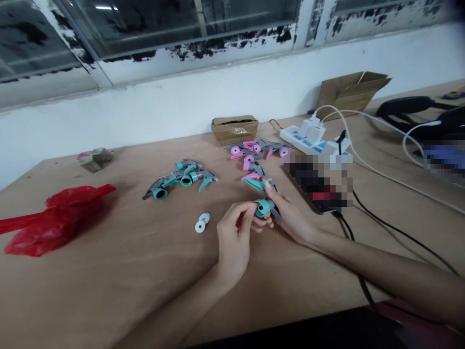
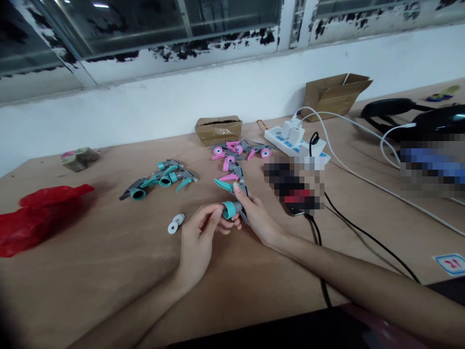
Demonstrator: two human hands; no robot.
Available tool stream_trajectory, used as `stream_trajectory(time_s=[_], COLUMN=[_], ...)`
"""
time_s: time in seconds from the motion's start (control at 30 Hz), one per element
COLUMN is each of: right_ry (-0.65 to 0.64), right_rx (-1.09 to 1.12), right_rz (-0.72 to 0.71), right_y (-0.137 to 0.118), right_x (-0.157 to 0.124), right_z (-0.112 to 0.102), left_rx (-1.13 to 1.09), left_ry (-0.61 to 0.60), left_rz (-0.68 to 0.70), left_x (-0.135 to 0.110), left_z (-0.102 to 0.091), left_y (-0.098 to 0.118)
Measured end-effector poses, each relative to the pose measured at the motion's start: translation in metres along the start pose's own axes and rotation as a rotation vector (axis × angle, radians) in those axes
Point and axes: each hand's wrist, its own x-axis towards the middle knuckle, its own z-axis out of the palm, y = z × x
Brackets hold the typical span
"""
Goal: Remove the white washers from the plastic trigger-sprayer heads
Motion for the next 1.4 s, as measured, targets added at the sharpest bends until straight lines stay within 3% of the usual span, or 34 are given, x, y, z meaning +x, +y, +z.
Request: stream_trajectory(time_s=[0.23,0.6,0.73,0.87,1.07,1.17,1.4], right_ry=[0.075,0.034,0.005,-0.121,-0.256,-0.280,-0.179], right_rx=[0.034,-0.059,0.018,0.170,0.257,0.249,0.225], right_rz=[0.029,-0.003,0.155,0.356,0.415,0.442,0.498], right_y=[-0.003,-0.004,-0.009,-0.014,-0.015,-0.016,-0.017], right_x=[0.000,0.001,0.000,-0.001,0.004,0.005,0.005], right_z=[0.000,-0.001,0.000,-0.002,-0.008,-0.010,-0.007], left_rx=[-0.005,0.018,0.119,0.287,0.380,0.376,0.326], left_ry=[-0.020,-0.028,-0.045,-0.077,-0.071,-0.055,-0.006], left_rz=[0.017,0.006,0.093,0.235,0.362,0.344,0.211], left_x=[-0.003,0.001,0.001,0.000,0.004,0.005,0.003], left_z=[0.000,-0.001,-0.003,-0.007,-0.007,-0.006,-0.007], left_y=[0.000,-0.002,0.000,0.003,0.007,0.010,0.009])
